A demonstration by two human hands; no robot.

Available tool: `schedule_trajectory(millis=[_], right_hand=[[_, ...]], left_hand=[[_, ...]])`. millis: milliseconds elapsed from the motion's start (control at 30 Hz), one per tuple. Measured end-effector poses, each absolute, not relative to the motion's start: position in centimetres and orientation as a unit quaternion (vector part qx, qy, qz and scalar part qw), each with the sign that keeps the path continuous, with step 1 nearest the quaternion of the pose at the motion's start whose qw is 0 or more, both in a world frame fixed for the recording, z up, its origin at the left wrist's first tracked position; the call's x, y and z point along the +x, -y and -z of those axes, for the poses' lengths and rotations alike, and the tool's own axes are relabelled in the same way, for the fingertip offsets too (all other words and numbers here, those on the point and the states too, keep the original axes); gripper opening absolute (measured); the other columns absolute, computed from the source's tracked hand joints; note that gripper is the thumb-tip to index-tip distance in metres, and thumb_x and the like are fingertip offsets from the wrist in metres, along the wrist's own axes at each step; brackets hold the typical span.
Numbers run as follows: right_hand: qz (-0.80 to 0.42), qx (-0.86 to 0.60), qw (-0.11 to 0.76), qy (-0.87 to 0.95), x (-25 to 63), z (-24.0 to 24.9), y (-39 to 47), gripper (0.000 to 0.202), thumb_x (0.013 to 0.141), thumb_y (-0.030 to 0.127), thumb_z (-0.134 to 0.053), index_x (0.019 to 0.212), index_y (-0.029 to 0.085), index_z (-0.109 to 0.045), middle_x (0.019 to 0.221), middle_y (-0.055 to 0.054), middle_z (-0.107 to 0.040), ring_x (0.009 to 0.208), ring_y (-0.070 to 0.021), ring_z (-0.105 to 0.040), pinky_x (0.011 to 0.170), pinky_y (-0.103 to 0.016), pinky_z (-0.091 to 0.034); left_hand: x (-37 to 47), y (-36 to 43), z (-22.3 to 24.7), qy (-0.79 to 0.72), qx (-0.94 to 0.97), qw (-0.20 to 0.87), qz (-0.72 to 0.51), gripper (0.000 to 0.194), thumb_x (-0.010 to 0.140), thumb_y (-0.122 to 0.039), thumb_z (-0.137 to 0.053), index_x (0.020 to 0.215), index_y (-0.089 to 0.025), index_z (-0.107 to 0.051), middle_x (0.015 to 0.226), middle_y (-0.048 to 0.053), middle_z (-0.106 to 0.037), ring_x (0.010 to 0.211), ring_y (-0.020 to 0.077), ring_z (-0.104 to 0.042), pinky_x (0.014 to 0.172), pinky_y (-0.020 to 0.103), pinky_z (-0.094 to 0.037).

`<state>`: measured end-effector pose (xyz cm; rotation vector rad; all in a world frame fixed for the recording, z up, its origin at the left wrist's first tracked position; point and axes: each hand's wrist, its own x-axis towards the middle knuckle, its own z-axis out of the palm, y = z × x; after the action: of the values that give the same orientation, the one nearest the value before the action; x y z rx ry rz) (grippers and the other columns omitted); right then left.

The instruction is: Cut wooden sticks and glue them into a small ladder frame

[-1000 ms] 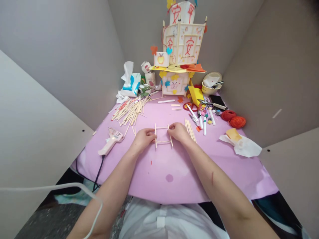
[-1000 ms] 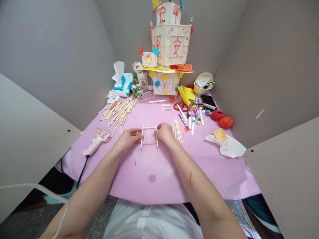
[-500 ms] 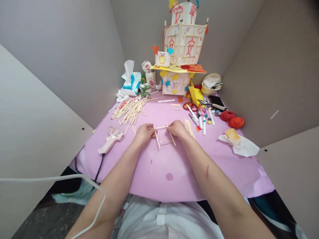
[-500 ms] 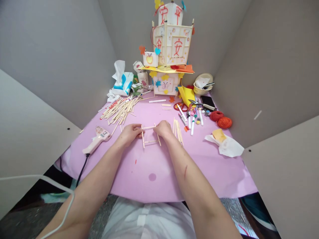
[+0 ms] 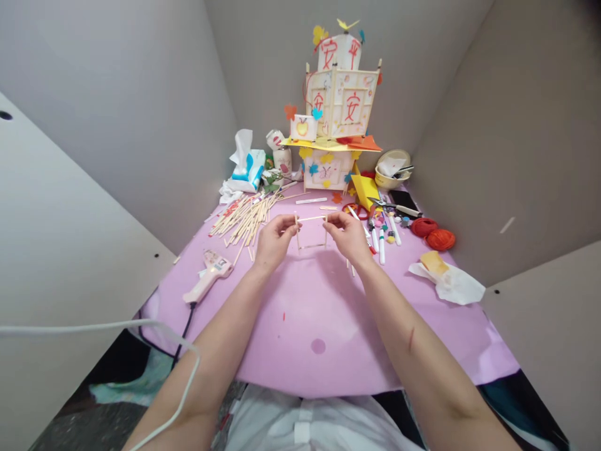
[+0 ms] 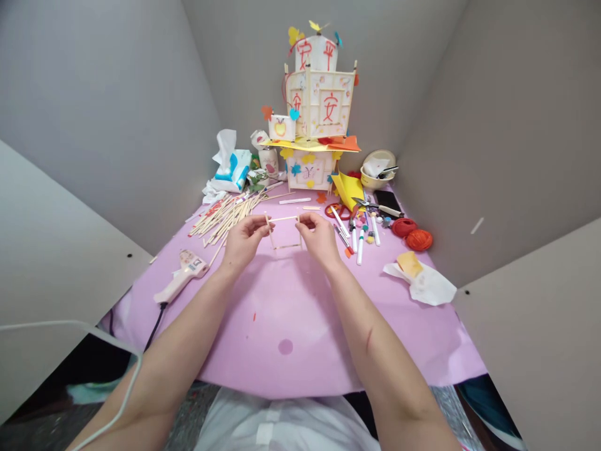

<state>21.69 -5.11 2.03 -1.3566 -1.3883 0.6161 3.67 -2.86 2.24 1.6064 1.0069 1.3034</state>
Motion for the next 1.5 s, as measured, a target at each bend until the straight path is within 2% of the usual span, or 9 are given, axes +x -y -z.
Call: schedule_trajectory(millis=[100, 333, 600, 800, 1033, 1500], right_hand=[[-0.22, -0.556, 0.534, 0.598, 21.9, -1.3, 5.3, 0.015, 0.076, 0.027, -0.055, 0.084, 0.017, -0.063, 0.083, -0.003, -0.066, 0.075, -0.0135, -0.058, 0.071, -0.024, -0.044], [-0.223, -0.558, 0.518, 0.609, 22.2, 1.1, 5.7, 0.018, 0.079, 0.028, -0.054, 0.088, 0.017, -0.065, 0.087, -0.002, -0.068, 0.077, -0.0134, -0.059, 0.075, -0.024, -0.044], [-0.216, -0.559, 0.518, 0.611, 22.5, 2.3, 5.1, 0.017, 0.08, 0.028, -0.055, 0.086, 0.018, -0.067, 0.085, -0.002, -0.069, 0.076, -0.0143, -0.06, 0.073, -0.023, -0.043], [-0.219, -0.563, 0.515, 0.608, 22.6, 3.3, 4.5, 0.014, 0.079, 0.026, -0.057, 0.08, 0.02, -0.069, 0.071, 0.0, -0.068, 0.069, -0.0152, -0.061, 0.068, -0.025, -0.044], [-0.219, -0.563, 0.519, 0.605, 22.8, 3.7, 4.2, 0.013, 0.078, 0.026, -0.059, 0.081, 0.021, -0.07, 0.071, 0.0, -0.069, 0.068, -0.0156, -0.062, 0.066, -0.025, -0.043], [-0.245, -0.562, 0.524, 0.591, 22.7, 3.4, 4.5, 0.011, 0.075, 0.025, -0.06, 0.076, 0.02, -0.07, 0.067, 0.0, -0.067, 0.067, -0.0159, -0.06, 0.067, -0.027, -0.042]], left_hand=[[4.0, 2.8, -1.5, -0.407, 0.666, 0.362, -0.509, 0.019, 0.079, -0.023, -0.059, 0.096, -0.017, -0.065, 0.095, 0.005, -0.07, 0.09, 0.0163, -0.065, 0.081, 0.027, -0.049], [3.6, 3.3, 0.5, -0.451, 0.701, 0.314, -0.454, 0.017, 0.08, -0.021, -0.057, 0.092, -0.019, -0.068, 0.095, 0.004, -0.07, 0.09, 0.0158, -0.064, 0.086, 0.028, -0.047], [3.7, 2.7, 1.7, -0.463, 0.698, 0.312, -0.448, 0.021, 0.081, -0.026, -0.057, 0.095, -0.018, -0.069, 0.092, 0.005, -0.071, 0.084, 0.0159, -0.065, 0.081, 0.028, -0.049], [3.7, 2.1, 2.7, -0.472, 0.691, 0.317, -0.447, 0.019, 0.079, -0.025, -0.057, 0.089, -0.016, -0.071, 0.089, 0.005, -0.072, 0.073, 0.015, -0.066, 0.073, 0.027, -0.052], [3.6, 2.4, 1.9, -0.473, 0.708, 0.277, -0.444, 0.014, 0.078, -0.021, -0.06, 0.084, -0.017, -0.072, 0.093, 0.005, -0.073, 0.084, 0.0164, -0.065, 0.083, 0.029, -0.049], [3.6, 2.5, 1.8, -0.475, 0.678, 0.321, -0.461, 0.014, 0.076, -0.023, -0.061, 0.082, -0.016, -0.073, 0.092, 0.006, -0.072, 0.08, 0.0156, -0.063, 0.08, 0.028, -0.047]])
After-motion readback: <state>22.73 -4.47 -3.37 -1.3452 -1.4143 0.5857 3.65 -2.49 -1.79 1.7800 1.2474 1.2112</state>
